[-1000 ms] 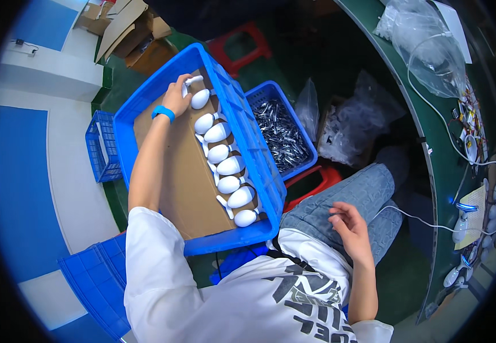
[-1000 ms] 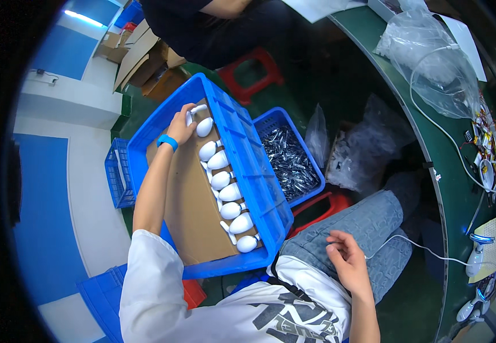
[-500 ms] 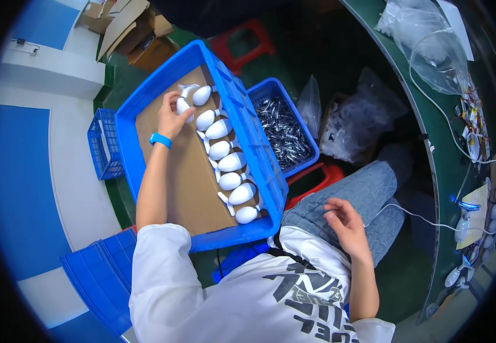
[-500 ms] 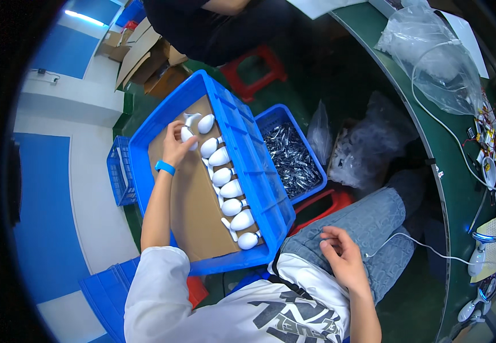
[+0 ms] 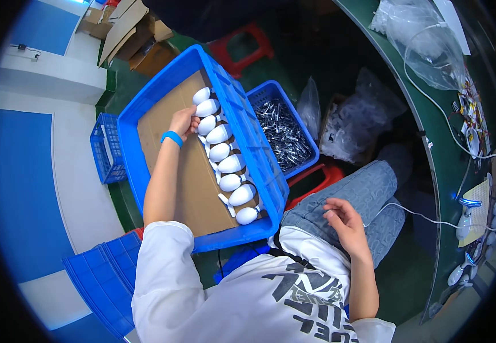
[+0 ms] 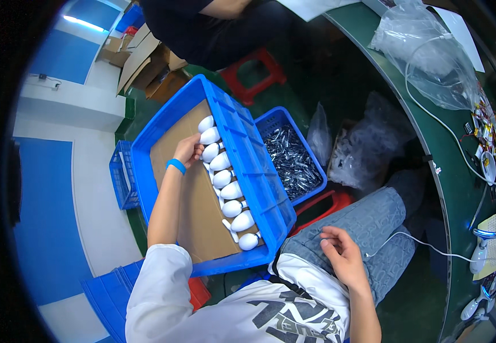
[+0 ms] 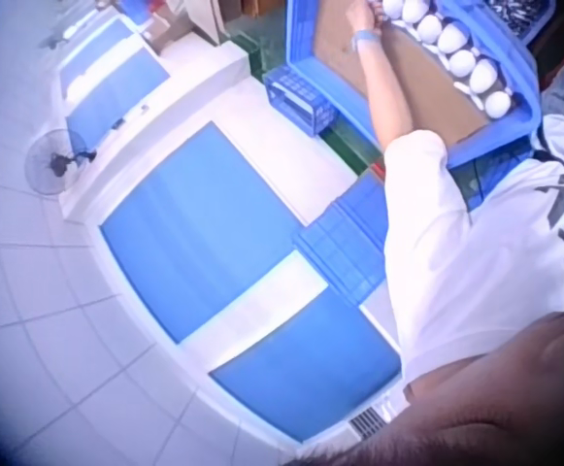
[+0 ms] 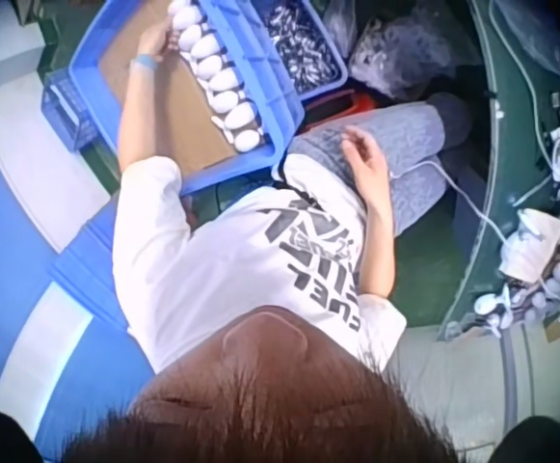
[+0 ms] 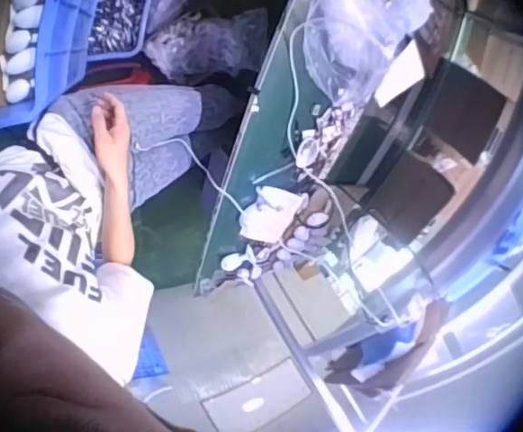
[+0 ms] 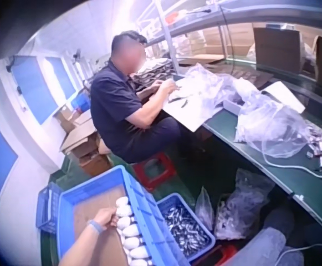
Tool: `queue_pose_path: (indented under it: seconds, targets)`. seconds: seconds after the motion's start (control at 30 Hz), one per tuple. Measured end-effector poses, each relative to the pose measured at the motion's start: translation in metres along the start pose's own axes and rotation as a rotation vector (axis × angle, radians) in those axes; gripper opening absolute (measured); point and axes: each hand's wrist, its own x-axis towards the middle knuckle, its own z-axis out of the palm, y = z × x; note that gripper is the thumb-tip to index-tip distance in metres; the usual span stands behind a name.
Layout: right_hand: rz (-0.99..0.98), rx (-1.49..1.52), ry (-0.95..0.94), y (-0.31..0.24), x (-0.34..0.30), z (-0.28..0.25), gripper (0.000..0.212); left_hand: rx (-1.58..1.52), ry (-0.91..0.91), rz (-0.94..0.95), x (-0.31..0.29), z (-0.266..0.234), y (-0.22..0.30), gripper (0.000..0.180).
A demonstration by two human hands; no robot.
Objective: Test handheld electronic devices by plugging in a charging cable and sorting them into bins based on functionality.
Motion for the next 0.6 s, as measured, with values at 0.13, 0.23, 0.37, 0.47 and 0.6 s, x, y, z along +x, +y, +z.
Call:
queue_pose_path:
  seconds: [0.13, 0.23, 0.37, 0.47, 0.6]
  targets:
    - [-0.006, 0.029, -0.002, 0.000, -0.002, -0.002, 0.032, 0.272, 0.090, 0.249, 0.006, 0.009, -0.007, 0.033]
    - [-0.017, 0.035, 0.020, 0.004, -0.003, -0.007, 0.032, 0.699, 0.401, 0.717, 0.005, 0.014, 0.003, 0.039]
    - [-0.040, 0.080, -0.002, 0.007, -0.006, -0.012, 0.033, 0.733, 0.415, 0.982, 0.019, 0.013, 0.006, 0.044]
    - [-0.042, 0.110, 0.003, 0.004, -0.010, -0.018, 0.033, 0.577, 0.060, 0.684, 0.021, 0.016, 0.013, 0.046]
    - [-0.064, 0.174, 0.113, 0.008, -0.023, -0.034, 0.032, 0.562, 0.007, 0.656, 0.044, 0.050, 0.018, 0.047]
